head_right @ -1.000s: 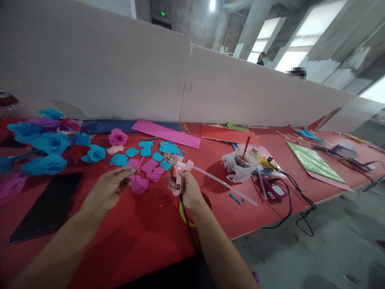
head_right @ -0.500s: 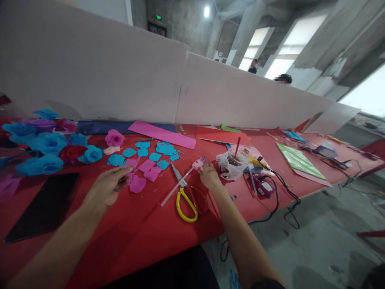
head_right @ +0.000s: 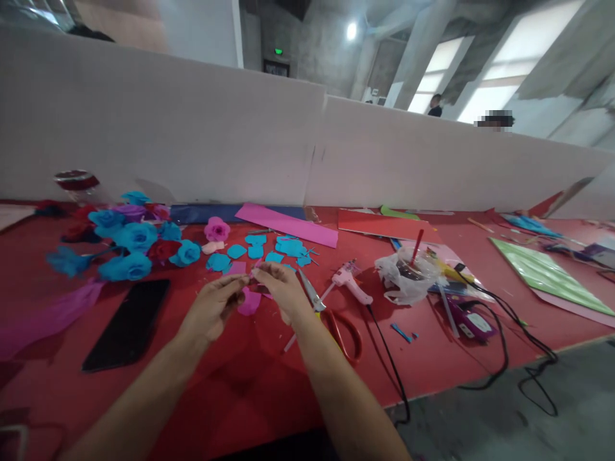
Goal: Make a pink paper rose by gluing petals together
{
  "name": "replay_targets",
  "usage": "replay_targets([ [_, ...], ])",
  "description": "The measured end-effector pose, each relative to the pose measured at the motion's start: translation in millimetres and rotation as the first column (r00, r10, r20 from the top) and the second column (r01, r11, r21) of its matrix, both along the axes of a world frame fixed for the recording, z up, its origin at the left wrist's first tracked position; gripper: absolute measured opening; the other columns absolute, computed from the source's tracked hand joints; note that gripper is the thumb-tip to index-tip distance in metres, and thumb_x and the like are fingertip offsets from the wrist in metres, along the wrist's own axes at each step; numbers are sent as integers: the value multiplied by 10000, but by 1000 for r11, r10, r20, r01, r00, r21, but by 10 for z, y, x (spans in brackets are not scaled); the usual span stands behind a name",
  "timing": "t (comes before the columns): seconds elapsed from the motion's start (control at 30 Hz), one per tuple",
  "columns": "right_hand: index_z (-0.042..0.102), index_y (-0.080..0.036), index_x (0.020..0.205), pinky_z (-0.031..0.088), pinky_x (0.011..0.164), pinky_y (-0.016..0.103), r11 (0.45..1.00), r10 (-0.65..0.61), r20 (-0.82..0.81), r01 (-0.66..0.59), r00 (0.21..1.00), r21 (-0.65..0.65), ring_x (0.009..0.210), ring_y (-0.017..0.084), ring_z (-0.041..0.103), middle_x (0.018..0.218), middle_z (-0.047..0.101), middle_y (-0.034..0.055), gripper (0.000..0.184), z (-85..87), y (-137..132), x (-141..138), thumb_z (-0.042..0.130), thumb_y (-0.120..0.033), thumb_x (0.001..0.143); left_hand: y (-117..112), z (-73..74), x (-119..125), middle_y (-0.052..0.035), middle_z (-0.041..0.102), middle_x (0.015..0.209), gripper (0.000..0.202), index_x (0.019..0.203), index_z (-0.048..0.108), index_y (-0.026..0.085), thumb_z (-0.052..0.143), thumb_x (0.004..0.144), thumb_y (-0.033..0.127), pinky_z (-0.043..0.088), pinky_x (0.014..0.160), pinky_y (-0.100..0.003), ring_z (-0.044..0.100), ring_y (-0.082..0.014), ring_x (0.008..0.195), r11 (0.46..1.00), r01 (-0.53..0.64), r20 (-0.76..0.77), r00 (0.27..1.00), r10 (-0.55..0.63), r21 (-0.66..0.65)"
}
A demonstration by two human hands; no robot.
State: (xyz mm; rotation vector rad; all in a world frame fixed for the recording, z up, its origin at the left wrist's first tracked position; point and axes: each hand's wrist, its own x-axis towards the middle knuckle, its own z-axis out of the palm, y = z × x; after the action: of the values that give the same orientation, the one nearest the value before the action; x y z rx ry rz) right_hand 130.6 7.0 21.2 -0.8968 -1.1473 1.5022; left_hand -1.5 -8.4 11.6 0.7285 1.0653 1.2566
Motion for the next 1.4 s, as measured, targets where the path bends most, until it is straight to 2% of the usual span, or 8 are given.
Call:
replay_targets([
  [0.07, 654, -177, 772, 490, 718, 278, 999, -38, -77, 36, 996, -30, 672, 114, 586, 722, 631, -4, 147, -41, -6, -83, 694, -291, 687, 3, -21, 8, 22, 560, 522, 150, 676, 689, 149, 726, 606, 276, 307, 451, -185, 438, -53, 457, 999, 14, -21, 1000, -14, 35],
  [0.23, 672, -171, 699, 493, 719, 291, 988, -156, -63, 155, 986, -18, 657, 122, 587, 684, 647, -1, 81, -126, -21, -57, 691, -238, 658, -16, -34, 50, 21, 547, 494, 154, 682, 678, 150, 701, 653, 300, 289, 448, -195, 427, -63, 449, 998, 6, -82, 997, -1, 62],
  [0.47, 681, -189, 708, 467, 676, 277, 952, -297, 106, 285, 949, 110, 671, 138, 573, 699, 647, -4, 65, -205, -52, -87, 626, -222, 699, -41, -43, 131, 16, 609, 577, 141, 741, 691, 162, 695, 664, 281, 372, 529, -212, 505, -81, 516, 993, -77, -105, 991, 86, 86],
  [0.63, 687, -190, 660, 448, 642, 259, 963, -265, -61, 261, 962, -61, 636, 125, 559, 655, 645, -13, 86, -146, -74, -68, 603, -173, 655, -46, -76, 135, 6, 655, 703, 126, 744, 699, 169, 720, 647, 246, 416, 625, -209, 557, -78, 625, 995, -77, 7, 997, 77, 64],
  [0.8, 678, -187, 645, 401, 553, 224, 978, -124, -262, 73, 957, -196, 542, 89, 495, 600, 604, -28, 40, -118, -32, -20, 643, -177, 628, -40, -46, 98, 18, 618, 655, 115, 716, 683, 156, 732, 643, 229, 368, 515, -178, 526, -52, 568, 996, 81, 155, 985, -76, -25],
  [0.97, 698, -170, 674, 405, 586, 225, 991, -15, -279, -23, 960, -134, 575, 86, 515, 622, 618, -15, 63, -133, -4, 15, 696, -230, 655, -21, -19, 74, 15, 597, 627, 94, 680, 673, 133, 735, 636, 189, 333, 469, -154, 509, -37, 547, 997, 74, 190, 980, -67, -31],
  [1.13, 710, -174, 695, 408, 597, 234, 999, 24, -199, -33, 980, -43, 589, 86, 523, 642, 615, -16, 65, -130, 4, 58, 703, -236, 678, -24, -18, 74, 17, 576, 588, 100, 676, 674, 128, 743, 628, 182, 318, 450, -144, 489, -32, 522, 998, 66, 208, 976, -62, -11],
  [1.4, 694, -182, 677, 406, 586, 239, 989, -71, -9, 71, 997, 127, 607, 93, 498, 662, 590, -19, 50, -108, 21, 59, 695, -231, 685, -32, -24, 70, 10, 586, 602, 83, 701, 695, 137, 727, 655, 198, 323, 465, -152, 473, -35, 518, 995, 85, 151, 984, -93, 57],
])
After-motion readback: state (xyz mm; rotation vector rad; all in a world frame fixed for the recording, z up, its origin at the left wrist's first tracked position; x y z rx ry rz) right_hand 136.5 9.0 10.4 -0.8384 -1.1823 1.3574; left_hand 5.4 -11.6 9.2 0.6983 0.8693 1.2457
